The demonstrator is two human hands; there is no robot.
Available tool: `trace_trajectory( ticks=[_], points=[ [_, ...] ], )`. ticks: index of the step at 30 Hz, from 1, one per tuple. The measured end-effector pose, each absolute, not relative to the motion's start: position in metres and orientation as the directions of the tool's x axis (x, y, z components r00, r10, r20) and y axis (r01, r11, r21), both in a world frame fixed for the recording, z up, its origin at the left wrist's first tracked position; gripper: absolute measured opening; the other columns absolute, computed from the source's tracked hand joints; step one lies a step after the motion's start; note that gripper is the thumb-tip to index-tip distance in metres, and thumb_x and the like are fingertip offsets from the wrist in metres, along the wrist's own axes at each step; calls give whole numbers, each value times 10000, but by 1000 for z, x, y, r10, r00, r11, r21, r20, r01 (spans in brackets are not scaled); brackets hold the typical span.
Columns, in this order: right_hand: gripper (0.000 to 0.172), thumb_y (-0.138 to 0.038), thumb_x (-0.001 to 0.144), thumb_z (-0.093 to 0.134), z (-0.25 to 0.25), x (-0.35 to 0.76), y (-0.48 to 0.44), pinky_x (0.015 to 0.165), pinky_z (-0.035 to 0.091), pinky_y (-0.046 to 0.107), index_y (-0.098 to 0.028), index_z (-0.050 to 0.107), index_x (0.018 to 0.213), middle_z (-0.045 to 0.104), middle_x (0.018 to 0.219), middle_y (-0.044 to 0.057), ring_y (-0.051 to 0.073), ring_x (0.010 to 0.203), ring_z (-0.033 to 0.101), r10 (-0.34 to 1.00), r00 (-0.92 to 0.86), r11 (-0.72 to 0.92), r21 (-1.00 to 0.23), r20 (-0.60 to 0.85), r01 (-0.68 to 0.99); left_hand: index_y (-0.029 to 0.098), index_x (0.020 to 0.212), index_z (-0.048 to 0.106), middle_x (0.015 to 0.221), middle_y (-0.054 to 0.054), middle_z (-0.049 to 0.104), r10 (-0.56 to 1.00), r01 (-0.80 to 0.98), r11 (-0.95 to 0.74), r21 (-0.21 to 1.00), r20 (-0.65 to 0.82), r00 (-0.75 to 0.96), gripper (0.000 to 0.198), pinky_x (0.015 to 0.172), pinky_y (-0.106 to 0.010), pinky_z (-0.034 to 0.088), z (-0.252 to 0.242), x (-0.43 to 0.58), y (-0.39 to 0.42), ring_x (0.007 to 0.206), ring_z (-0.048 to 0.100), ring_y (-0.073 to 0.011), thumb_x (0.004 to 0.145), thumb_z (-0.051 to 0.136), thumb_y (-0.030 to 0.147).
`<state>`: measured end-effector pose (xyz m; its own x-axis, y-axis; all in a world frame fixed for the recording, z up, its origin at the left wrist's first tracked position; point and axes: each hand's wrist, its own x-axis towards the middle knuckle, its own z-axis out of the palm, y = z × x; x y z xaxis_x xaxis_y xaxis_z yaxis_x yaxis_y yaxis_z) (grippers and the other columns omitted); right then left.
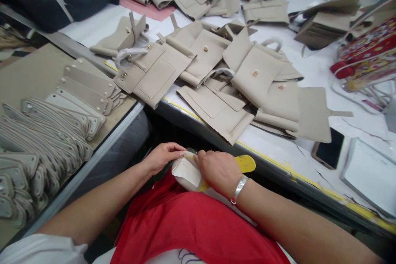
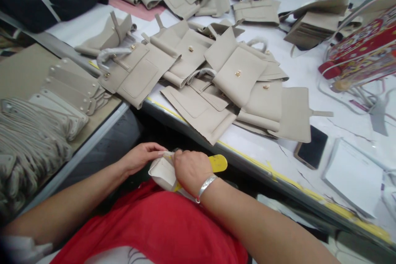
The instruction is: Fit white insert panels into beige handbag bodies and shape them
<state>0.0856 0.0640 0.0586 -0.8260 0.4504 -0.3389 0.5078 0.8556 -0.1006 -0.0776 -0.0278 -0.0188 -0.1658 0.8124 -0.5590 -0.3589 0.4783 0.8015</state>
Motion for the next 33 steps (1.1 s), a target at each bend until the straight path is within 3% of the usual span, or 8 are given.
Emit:
trace_trajectory(
  ticks=[5,10,16,22,27,33],
  points=[
    [378,-348,944,216,57,88,44,511,442,331,-179,545,867,632,755,87,253,659,624,566,-746,784,-52,-351,619,146,840,690,844,-51,688,804,-471,447,760,-573,-161,252,719,-260,435,-24,-74,-30,748,592,-142,640,731,295],
    [391,-347,947,198,55,85,29,543,452,324,-170,543,902,638,791,104,243,690,632,648,-663,707,-27,-375,706,145,845,688,842,-53,685,804,-471,431,770,-564,-186,270,725,-268,436,-25,-72,-32,742,593,-145,634,736,305],
    [449,-395,946,161,54,82,35,548,450,304,-174,551,914,654,809,101,224,692,634,590,-677,716,-103,-440,691,140,845,676,850,-53,681,822,-443,437,783,-548,-157,275,729,-277,444,-25,-77,-34,741,596,-145,631,735,303],
    [529,-437,937,134,56,79,44,642,448,317,-167,589,959,652,825,123,225,764,628,554,-640,708,-104,-533,699,127,816,671,825,-57,675,842,-339,431,836,-508,-180,255,744,-283,442,-18,-78,-33,756,590,-153,639,725,303],
    [507,-427,932,187,59,77,50,634,451,323,-176,628,906,661,804,117,238,758,632,536,-654,707,-139,-534,693,129,832,676,846,-62,678,853,-273,430,861,-486,-189,260,762,-286,434,-13,-77,-34,779,588,-160,653,711,315],
    [514,-431,936,181,58,80,46,646,459,321,-158,617,942,654,808,121,237,773,634,546,-669,721,-123,-505,682,125,917,666,920,-83,677,847,-328,480,813,-527,-67,321,765,-287,431,-12,-81,-34,803,592,-161,642,724,281]
  ],
)
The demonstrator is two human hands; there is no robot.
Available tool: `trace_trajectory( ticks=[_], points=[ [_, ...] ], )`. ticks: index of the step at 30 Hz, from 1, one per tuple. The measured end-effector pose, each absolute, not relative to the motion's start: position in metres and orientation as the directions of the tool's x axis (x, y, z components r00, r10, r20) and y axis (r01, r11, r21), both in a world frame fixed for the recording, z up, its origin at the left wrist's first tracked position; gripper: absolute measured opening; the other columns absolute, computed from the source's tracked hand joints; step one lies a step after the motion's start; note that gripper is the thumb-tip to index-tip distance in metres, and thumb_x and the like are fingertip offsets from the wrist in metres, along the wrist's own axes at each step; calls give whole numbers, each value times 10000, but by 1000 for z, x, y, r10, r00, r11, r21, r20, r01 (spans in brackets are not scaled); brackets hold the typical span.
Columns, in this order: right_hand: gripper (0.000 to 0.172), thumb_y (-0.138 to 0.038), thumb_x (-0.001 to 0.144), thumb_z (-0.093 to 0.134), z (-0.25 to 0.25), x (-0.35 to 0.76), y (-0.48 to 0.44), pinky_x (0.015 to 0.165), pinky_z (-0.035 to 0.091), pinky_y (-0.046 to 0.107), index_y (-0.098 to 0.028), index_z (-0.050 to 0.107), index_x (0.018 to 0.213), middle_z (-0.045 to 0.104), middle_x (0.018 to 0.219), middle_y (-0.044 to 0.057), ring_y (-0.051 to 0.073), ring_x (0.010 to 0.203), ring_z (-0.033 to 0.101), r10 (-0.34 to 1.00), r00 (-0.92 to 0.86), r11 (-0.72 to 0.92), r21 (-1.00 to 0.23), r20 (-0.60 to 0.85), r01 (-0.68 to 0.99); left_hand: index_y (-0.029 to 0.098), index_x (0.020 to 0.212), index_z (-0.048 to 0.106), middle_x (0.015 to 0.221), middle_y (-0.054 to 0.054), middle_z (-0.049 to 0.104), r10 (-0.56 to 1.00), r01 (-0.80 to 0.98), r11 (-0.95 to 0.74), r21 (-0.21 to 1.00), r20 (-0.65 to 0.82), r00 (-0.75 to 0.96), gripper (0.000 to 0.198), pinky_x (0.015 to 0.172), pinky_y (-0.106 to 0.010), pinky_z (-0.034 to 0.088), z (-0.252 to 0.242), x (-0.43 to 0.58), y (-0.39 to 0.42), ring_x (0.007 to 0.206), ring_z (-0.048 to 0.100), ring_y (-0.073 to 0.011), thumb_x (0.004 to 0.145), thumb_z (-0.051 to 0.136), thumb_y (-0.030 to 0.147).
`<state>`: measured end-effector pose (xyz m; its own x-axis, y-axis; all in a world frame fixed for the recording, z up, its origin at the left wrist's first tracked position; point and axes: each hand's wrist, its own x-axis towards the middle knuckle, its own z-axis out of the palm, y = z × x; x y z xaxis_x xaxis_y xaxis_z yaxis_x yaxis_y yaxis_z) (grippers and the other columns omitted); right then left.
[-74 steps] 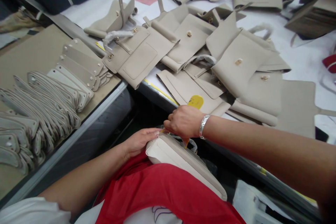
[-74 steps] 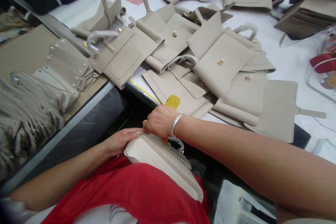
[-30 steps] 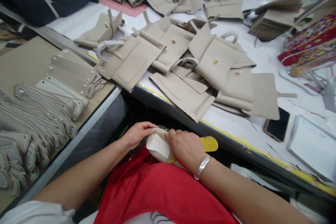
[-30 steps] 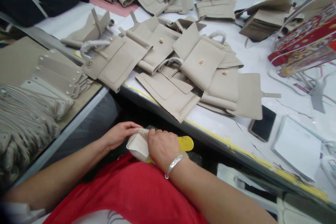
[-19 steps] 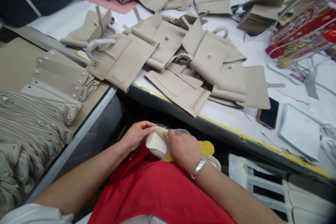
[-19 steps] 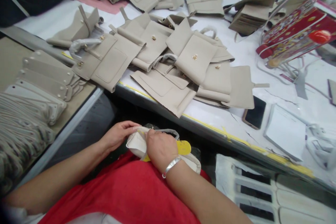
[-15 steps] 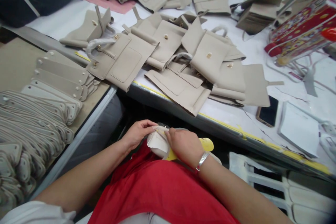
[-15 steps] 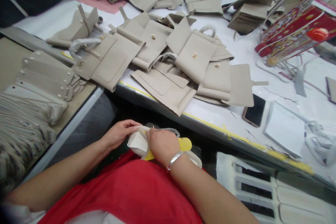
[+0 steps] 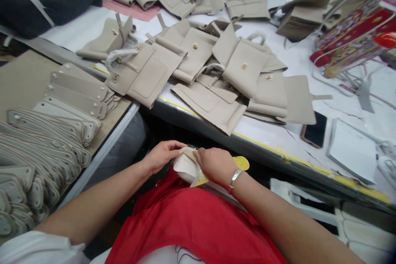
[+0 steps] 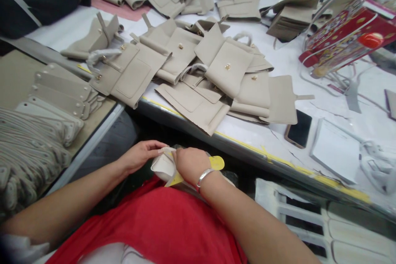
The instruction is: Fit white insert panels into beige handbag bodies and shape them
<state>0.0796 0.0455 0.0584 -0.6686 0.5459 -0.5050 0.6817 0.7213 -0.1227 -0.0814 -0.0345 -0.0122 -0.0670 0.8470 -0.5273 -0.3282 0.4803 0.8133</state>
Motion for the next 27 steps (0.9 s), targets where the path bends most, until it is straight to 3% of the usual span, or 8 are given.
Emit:
trace_trajectory(
  ticks=[9,15,21,27],
  points=[
    [507,-415,943,133,55,88,37,603,465,314,-161,572,958,656,800,115,230,725,639,572,-693,720,-136,-438,680,114,931,673,935,-107,681,796,-424,570,704,-602,70,365,761,-294,442,-7,-87,-27,797,615,-172,596,759,231],
    [512,-410,945,135,56,90,40,615,464,301,-141,571,956,653,820,133,216,734,638,554,-703,727,-153,-446,669,109,909,681,920,-109,688,772,-417,591,690,-634,44,351,768,-302,446,-2,-84,-25,794,621,-177,580,757,202],
    [435,-374,946,187,53,96,36,564,452,288,-148,556,902,659,787,120,220,689,638,573,-734,721,-203,-364,663,109,868,680,847,-84,694,757,-299,612,732,-652,-50,291,690,-271,442,7,-76,-19,725,605,-157,578,665,128],
    [425,-376,945,188,62,122,29,550,446,292,-168,556,890,658,787,108,229,688,641,566,-712,712,-190,-416,676,125,796,668,766,-44,679,786,-102,580,808,-588,-193,229,616,-244,420,13,-65,-16,657,572,-141,580,595,139]
  ],
)
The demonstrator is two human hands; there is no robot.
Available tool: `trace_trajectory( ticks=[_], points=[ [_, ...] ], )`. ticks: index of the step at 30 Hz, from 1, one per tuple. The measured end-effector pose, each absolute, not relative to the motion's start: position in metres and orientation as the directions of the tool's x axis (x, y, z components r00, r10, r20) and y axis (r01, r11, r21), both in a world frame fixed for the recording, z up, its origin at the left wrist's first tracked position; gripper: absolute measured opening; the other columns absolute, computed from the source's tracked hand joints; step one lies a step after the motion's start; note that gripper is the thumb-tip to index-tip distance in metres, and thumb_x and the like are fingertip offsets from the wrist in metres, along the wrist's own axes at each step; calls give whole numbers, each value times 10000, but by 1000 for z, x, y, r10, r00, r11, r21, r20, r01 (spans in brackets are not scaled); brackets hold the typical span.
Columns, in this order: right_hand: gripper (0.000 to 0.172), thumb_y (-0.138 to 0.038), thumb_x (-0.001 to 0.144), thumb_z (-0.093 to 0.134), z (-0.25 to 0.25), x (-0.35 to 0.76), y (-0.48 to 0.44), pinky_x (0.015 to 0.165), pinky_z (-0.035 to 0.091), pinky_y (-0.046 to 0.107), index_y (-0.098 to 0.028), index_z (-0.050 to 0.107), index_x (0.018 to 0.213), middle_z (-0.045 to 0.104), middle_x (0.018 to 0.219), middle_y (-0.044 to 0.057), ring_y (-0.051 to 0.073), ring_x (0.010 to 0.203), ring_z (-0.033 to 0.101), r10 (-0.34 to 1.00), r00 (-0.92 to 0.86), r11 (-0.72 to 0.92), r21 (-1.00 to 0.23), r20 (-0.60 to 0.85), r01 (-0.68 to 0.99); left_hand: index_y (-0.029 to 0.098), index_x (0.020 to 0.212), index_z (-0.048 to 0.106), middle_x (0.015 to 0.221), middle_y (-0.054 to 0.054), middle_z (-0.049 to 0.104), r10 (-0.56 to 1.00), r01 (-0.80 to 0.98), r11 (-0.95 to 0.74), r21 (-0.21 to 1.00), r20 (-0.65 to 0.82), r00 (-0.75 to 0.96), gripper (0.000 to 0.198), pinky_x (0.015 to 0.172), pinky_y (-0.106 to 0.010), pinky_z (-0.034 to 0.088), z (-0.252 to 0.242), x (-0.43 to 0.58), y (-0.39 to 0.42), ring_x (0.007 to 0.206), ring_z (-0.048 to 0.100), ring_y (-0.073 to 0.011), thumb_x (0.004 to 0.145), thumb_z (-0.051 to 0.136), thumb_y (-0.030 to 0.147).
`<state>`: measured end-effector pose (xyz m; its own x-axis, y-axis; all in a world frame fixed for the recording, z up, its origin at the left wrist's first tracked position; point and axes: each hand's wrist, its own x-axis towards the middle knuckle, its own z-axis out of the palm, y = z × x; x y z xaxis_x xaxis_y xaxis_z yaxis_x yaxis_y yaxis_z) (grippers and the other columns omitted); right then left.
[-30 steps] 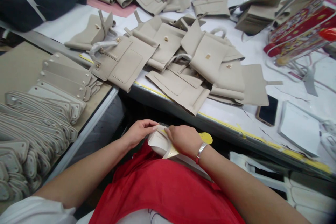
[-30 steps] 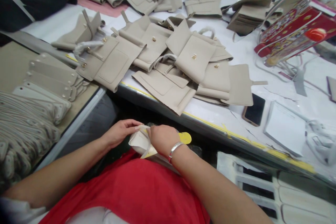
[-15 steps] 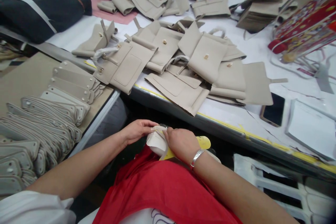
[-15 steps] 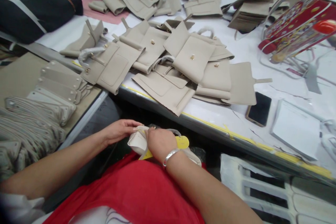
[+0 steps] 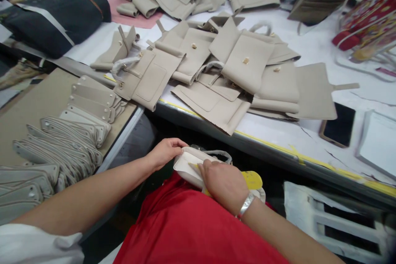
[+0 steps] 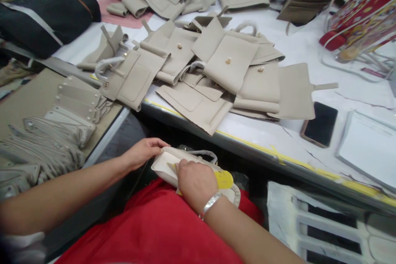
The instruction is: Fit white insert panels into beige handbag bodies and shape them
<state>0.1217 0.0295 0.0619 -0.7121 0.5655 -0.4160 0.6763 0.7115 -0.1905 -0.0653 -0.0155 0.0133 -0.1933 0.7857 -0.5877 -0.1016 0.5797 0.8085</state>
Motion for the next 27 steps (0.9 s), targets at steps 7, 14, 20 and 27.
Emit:
trace_trajectory(
  ticks=[7,14,20,27],
  points=[
    [399,-401,941,213,70,136,49,518,380,261,-190,543,868,645,744,67,222,662,626,652,-679,665,-177,-337,726,175,931,649,901,-32,672,796,7,478,878,-430,-426,283,642,-236,426,-2,-36,-28,759,583,-158,689,503,165],
    [472,-456,926,242,74,108,85,510,324,220,-169,498,651,529,598,-2,114,541,475,667,-712,386,-714,-221,584,158,1092,597,1005,-67,663,800,-572,367,734,-563,-208,428,732,-245,439,-1,-41,-46,818,600,-154,670,639,210],
    [415,-502,894,275,86,68,84,392,244,188,-187,430,672,278,467,-77,74,383,276,649,-753,-258,-963,-110,-82,123,982,670,1046,-92,663,821,-665,247,705,-516,-243,306,851,-258,410,-8,-50,-52,964,581,-187,698,642,233],
    [435,-569,835,388,61,16,62,336,206,161,-183,436,640,282,434,-87,52,340,275,691,-722,-398,-853,-37,-338,117,989,673,889,-93,701,857,-657,284,698,-493,-153,366,797,-287,432,-18,-57,-45,807,624,-179,672,705,297]
  ],
)
